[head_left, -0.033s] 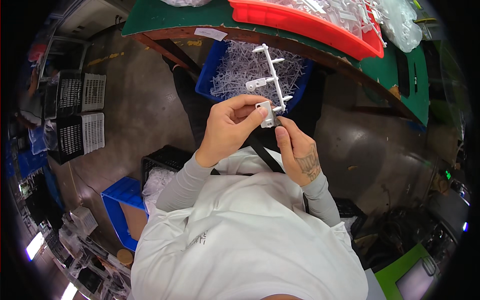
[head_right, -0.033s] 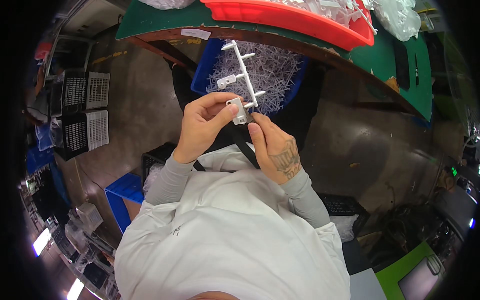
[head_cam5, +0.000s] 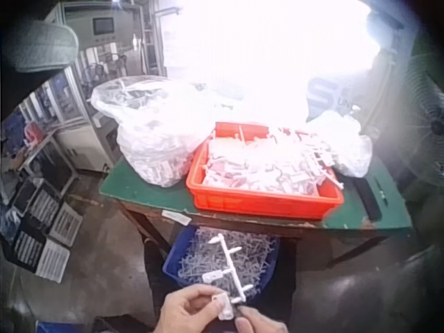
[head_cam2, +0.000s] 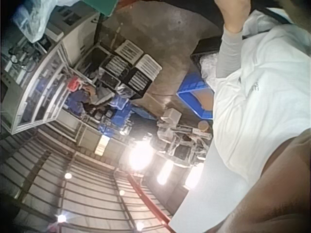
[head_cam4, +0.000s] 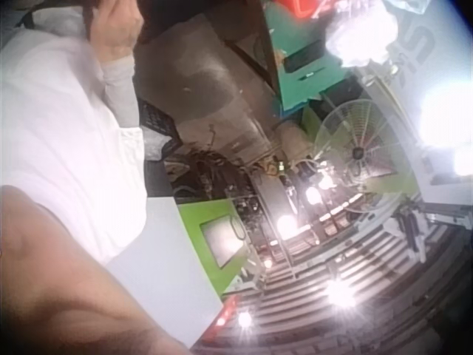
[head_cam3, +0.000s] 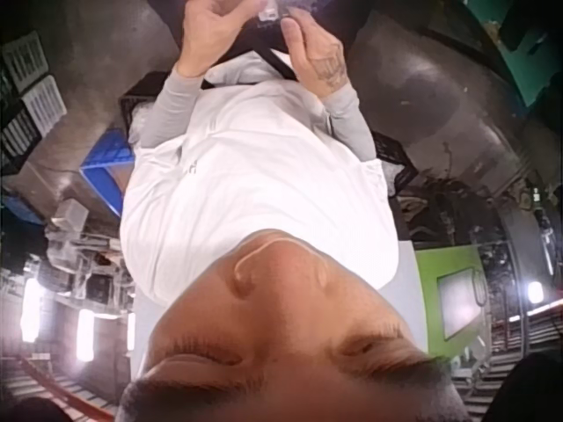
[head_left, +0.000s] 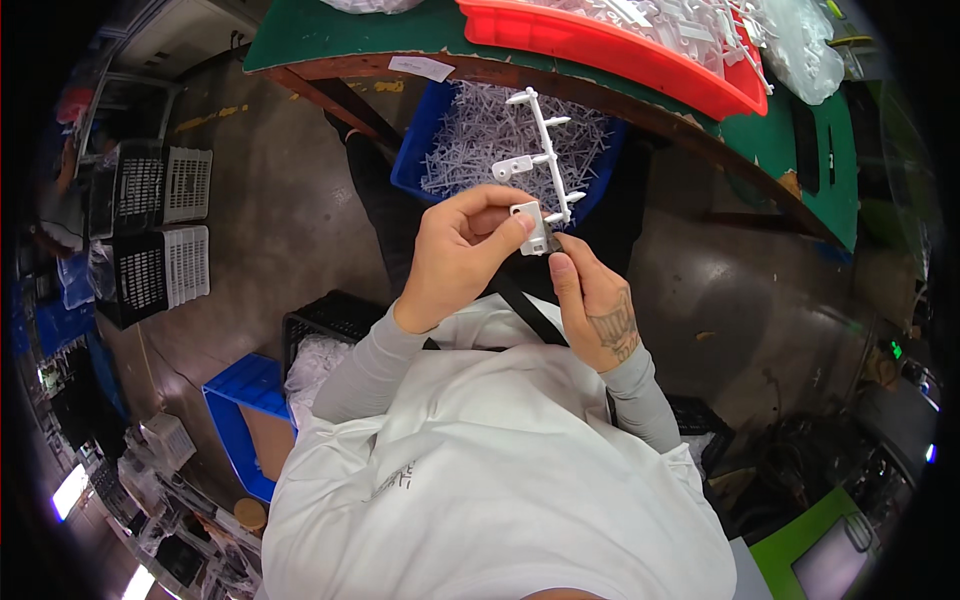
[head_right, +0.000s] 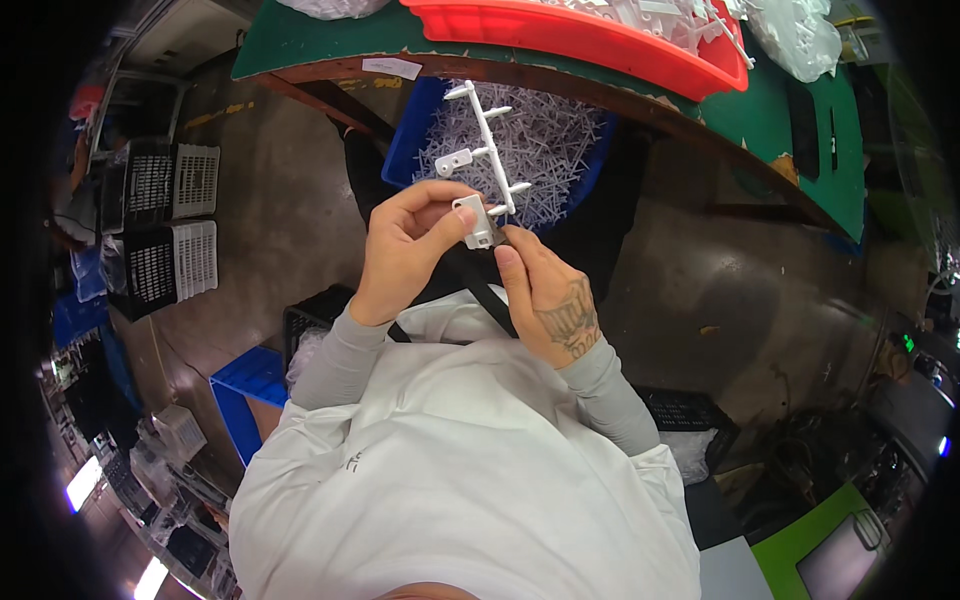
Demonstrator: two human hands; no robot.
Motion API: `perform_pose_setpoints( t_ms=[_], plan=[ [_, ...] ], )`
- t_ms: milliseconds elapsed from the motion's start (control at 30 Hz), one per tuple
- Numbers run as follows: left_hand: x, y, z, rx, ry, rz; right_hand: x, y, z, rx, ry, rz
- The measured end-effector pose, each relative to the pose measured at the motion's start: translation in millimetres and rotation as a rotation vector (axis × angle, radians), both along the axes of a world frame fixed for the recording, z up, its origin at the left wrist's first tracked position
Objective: Sorting and clipping plastic parts from a sprue in a factory setting.
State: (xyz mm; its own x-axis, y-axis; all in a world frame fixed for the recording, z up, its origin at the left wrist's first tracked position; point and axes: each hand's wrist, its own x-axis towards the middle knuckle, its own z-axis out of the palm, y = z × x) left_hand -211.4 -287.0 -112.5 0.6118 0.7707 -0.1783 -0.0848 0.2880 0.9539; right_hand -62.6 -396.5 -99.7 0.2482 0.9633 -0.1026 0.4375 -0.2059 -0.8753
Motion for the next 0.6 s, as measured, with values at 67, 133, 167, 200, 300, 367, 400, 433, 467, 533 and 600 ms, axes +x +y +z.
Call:
perform_pose_setpoints(
  t_ms=[67,133,167,200,300,367,400,433,467,533,600],
  plan=[
    [7,1,0,-0.151,-0.102,0.110,-3,2,0,0.025,-0.026,0.006],
    [19,3,-1,-0.233,-0.154,0.211,-4,2,-1,0.023,-0.023,0.012],
    [23,5,-4,-0.083,-0.095,0.245,-5,2,-2,0.018,-0.021,0.018],
    [26,6,-7,0.065,-0.035,0.277,-7,2,-4,0.018,-0.021,0.018],
    [34,2,-19,0.154,-0.006,0.308,-11,3,-10,0.077,-0.050,0.004],
    [37,0,-25,0.197,-0.023,0.375,-11,2,-9,0.074,-0.047,0.003],
    [36,1,-26,0.200,-0.022,0.372,-9,0,-8,0.077,-0.045,-0.001],
    [35,2,-26,0.222,0.010,0.397,-7,-1,-7,0.033,-0.003,0.003],
    [34,4,-26,0.244,0.042,0.422,-5,-2,-6,-0.011,0.041,0.007],
    [30,3,-24,0.272,0.081,0.401,-5,0,-2,0.010,0.101,-0.035],
    [27,-3,-17,0.138,0.024,0.312,-5,1,-4,0.031,0.164,-0.074]
  ],
)
